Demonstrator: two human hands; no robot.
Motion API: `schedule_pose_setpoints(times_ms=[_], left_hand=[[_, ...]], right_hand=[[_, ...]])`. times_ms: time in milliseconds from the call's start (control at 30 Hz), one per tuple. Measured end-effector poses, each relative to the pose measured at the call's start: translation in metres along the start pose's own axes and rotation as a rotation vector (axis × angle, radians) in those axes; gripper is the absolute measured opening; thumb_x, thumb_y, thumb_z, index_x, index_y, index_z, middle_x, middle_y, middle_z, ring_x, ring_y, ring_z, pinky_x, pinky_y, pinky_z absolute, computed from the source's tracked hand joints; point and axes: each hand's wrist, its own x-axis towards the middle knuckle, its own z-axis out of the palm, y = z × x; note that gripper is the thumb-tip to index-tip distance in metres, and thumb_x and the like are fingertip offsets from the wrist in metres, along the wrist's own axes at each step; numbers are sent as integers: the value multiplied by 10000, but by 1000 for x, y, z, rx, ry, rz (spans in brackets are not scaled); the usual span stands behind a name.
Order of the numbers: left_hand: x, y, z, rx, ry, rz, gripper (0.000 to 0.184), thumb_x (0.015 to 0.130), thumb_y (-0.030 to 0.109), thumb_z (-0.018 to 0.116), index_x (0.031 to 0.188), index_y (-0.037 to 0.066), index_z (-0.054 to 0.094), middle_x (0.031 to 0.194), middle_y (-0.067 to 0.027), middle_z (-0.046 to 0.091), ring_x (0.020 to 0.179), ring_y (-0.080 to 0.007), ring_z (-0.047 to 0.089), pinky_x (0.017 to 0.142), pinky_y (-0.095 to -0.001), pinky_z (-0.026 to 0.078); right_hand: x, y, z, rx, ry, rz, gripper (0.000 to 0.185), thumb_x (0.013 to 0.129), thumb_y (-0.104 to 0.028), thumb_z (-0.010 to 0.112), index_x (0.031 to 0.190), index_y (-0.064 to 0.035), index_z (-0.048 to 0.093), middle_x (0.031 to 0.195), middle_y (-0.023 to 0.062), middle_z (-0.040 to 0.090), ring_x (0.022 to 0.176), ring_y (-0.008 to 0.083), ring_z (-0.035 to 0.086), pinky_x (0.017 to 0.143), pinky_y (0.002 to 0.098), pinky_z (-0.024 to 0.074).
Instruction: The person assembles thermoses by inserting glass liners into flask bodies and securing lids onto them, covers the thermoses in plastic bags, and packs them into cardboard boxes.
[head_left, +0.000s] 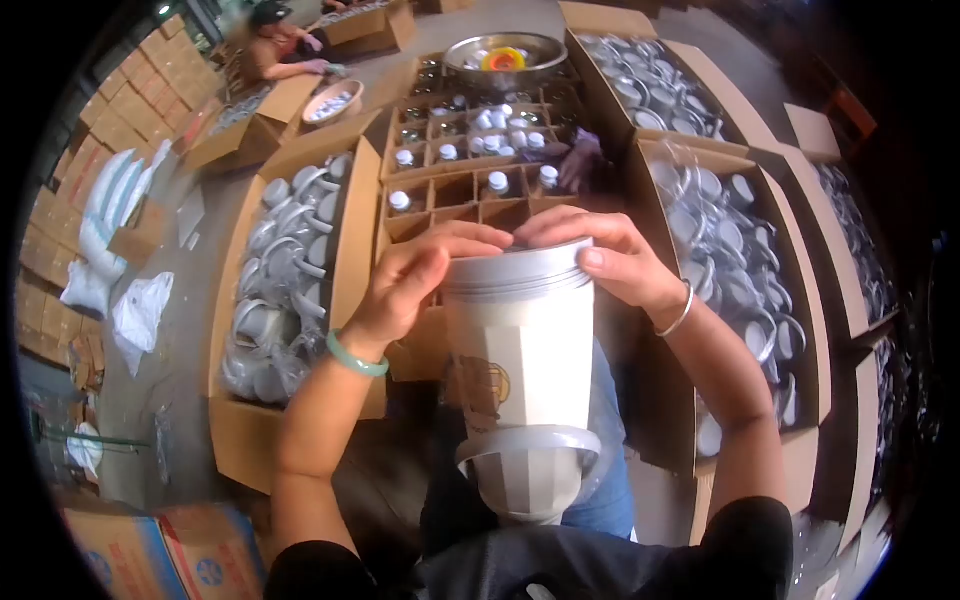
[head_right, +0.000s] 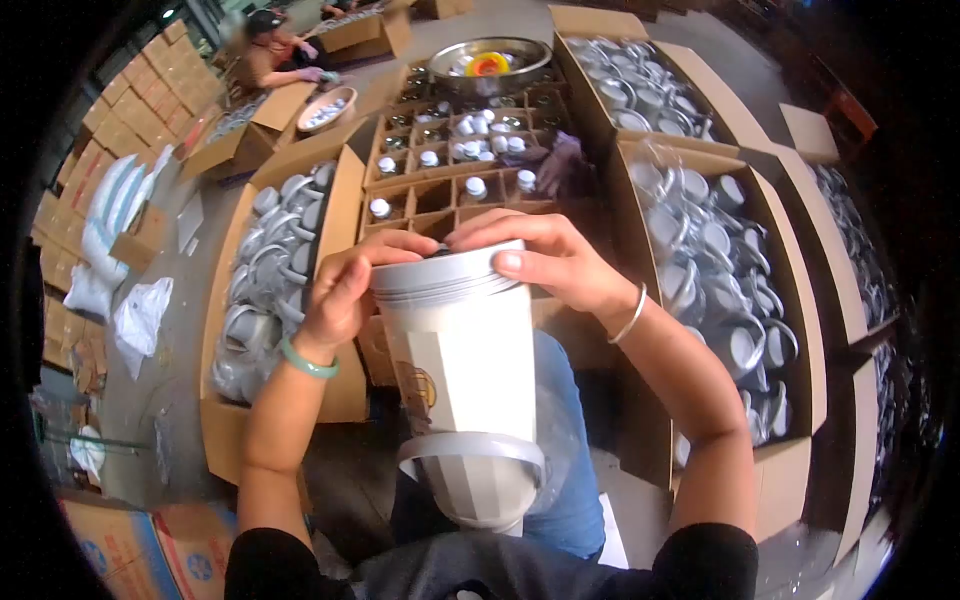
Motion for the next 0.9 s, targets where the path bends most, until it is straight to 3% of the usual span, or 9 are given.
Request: schedule_pose_setpoints(times_ms=[67,467,533,567,633,667,767,800,900], left_hand=[[0,-1,0,58,1,24,500,1044,383,384,1105,-32,657,1264,-213,582,1177,-289,560,1016,-409,428],[3,2,8,178,-39,10,503,1038,404,413,1114,-15,681,1189,-152,656,1155,-266,593,1007,-370,445],[4,13,15,230,-18,-9,449,1040,356,432,1121,-9,681,1195,-149,667,1155,-269,608,1001,-357,460],[5,15,17,229,-21,-9,449,1040,356,432,1121,-9,681,1195,-149,667,1155,-269,608,1001,-357,460],[8,21,21,312,-58,26,407,1038,320,448,1142,0,677,1189,-144,674,1131,-259,624,978,-348,476],[9,25,28,327,-10,-1,320,1020,240,501,1129,1,684,1147,-146,693,1089,-250,647,937,-345,496],[15,44,57,509,79,-169,344,1032,216,473,1134,-55,658,1165,-182,676,1104,-260,629,963,-336,468],[21,47,59,716,38,-122,299,1020,164,494,1130,-55,664,1145,-165,688,1049,-235,643,928,-319,475],[28,46,64,700,15,-145,302,1023,170,488,1121,-48,672,1127,-161,695,1013,-229,645,906,-324,480]], right_hand=[[-4,5,-1,-1,8,8,381,929,-281,640,1174,9,670,1237,144,622,1157,235,580,999,360,448],[-14,16,-2,11,35,-19,409,915,-330,639,1140,7,694,1233,157,613,1137,258,588,985,365,457],[-14,17,-1,-21,46,-13,627,926,-519,505,1131,49,673,1307,252,538,1187,330,562,1017,431,435],[-15,20,-2,-23,49,-14,627,926,-519,505,1131,49,673,1307,252,538,1187,330,562,1017,431,435],[-17,27,-1,204,35,15,706,954,-561,382,1129,63,662,1357,270,501,1223,352,540,1033,445,427],[-17,33,3,318,87,11,678,991,-492,326,1100,85,664,1346,242,536,1187,322,563,1035,426,425],[-20,52,11,426,245,115,671,989,-493,328,1095,79,661,1363,248,524,1197,318,557,1040,417,424],[-20,56,8,396,219,71,655,998,-476,318,1104,79,649,1378,241,517,1196,311,562,1039,410,428],[-28,60,0,417,244,135,658,1009,-470,304,1139,75,648,1379,230,522,1194,308,569,1035,411,433]])
